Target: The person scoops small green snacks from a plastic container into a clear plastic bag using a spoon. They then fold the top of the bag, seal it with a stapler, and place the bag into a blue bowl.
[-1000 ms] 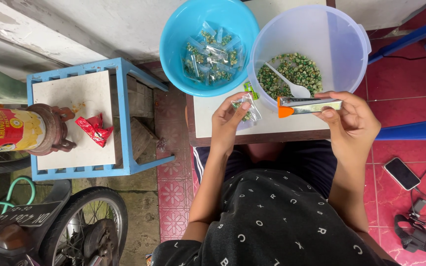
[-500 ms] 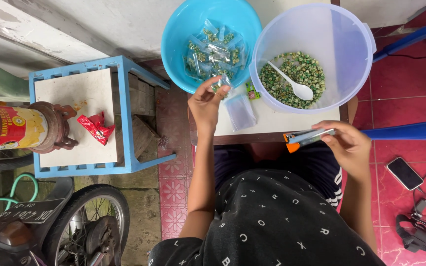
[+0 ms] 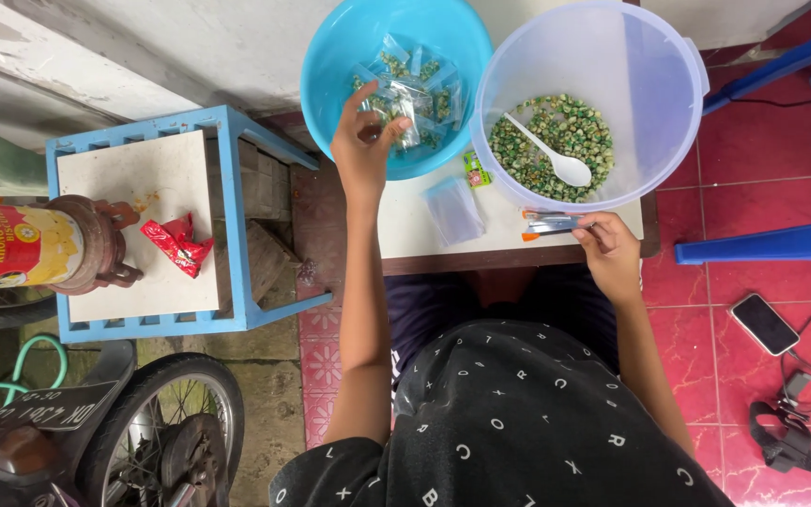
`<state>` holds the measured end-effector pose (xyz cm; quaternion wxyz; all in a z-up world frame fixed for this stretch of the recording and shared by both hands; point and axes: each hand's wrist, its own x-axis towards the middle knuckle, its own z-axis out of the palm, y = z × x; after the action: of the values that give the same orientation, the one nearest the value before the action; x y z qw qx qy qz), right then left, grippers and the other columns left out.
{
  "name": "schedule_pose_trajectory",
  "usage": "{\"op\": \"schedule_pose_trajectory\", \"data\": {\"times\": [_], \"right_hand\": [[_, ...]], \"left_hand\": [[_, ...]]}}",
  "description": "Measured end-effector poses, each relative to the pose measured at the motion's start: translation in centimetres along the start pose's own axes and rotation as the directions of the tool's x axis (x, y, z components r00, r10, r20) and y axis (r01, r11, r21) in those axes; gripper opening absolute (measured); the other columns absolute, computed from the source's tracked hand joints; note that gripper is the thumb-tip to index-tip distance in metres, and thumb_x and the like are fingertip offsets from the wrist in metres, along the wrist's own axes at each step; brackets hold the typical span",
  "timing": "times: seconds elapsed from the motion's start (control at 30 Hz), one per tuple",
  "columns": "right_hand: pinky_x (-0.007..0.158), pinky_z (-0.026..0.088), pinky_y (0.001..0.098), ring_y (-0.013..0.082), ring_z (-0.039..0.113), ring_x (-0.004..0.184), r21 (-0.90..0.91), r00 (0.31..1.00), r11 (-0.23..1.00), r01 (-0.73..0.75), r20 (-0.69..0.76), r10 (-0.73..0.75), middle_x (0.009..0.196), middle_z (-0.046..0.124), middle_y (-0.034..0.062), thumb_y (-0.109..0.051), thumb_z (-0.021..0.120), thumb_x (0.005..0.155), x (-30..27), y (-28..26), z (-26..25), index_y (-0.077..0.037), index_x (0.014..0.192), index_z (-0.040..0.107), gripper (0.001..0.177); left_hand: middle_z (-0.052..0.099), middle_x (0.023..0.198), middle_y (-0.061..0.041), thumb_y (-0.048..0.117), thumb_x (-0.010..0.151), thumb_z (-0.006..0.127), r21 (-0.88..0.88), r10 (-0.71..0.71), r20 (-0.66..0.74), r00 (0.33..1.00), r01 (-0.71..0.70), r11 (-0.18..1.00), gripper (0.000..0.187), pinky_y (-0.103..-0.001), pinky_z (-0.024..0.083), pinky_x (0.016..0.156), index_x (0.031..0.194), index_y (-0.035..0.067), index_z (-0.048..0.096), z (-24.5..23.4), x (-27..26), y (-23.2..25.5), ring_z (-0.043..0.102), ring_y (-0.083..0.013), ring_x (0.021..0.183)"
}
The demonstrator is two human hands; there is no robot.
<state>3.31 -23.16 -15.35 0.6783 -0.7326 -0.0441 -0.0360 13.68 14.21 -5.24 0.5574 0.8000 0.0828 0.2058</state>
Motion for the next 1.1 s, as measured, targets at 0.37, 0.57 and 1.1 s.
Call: {"op": "schedule_pose_trajectory", "data": {"times": [0.37, 0.57, 1.1], "right_hand": [[0.094, 0.055, 0.0365, 0.0262, 0.073, 0.103, -0.424, 0.978, 0.883, 0.202, 0.034, -0.207, 0.101, 0.077, 0.0051, -0.004, 0.079, 0.094, 0.5, -3.7, 0.9, -0.012, 0.101, 0.078, 0.011], [0.097, 0.054, 0.0401, 0.0254, 0.069, 0.105, -0.481, 0.944, 0.813, 0.328, 0.134, -0.301, 0.108, 0.078, 0.0016, -0.007, 0.077, 0.095, 0.8, -3.2, 0.8, -0.015, 0.108, 0.08, 0.015], [0.078, 0.051, 0.0319, 0.0232, 0.068, 0.089, -0.5, 0.92, 0.801, 0.33, -0.02, -0.391, 0.1, 0.074, 0.0151, 0.011, 0.064, 0.113, 0.7, -7.3, -3.3, 0.005, 0.113, 0.072, 0.011]], "left_hand": [[0.074, 0.097, -0.011, 0.013, 0.084, 0.086, 0.454, -0.022, 0.277, 0.961, -0.111, 0.884, 0.035, -0.052, 0.061, 0.083, 0.113, 0.025, 0.07, 2.6, 3.1, -5.0, 0.076, -0.0342, 0.093], [0.063, 0.106, -0.011, 0.018, 0.08, 0.089, 0.53, 0.022, 0.28, 0.96, -0.174, 0.83, 0.057, -0.059, 0.061, 0.082, 0.129, 0.019, 0.059, 2.4, 1.9, -4.0, 0.072, -0.043, 0.096], [0.066, 0.106, -0.015, 0.004, 0.099, 0.069, 0.175, 0.39, 0.328, 0.86, -0.461, 0.87, 0.017, -0.043, 0.053, 0.083, 0.115, 0.0, 0.07, 0.8, -11.9, 2.3, 0.062, -0.0336, 0.097]]}}
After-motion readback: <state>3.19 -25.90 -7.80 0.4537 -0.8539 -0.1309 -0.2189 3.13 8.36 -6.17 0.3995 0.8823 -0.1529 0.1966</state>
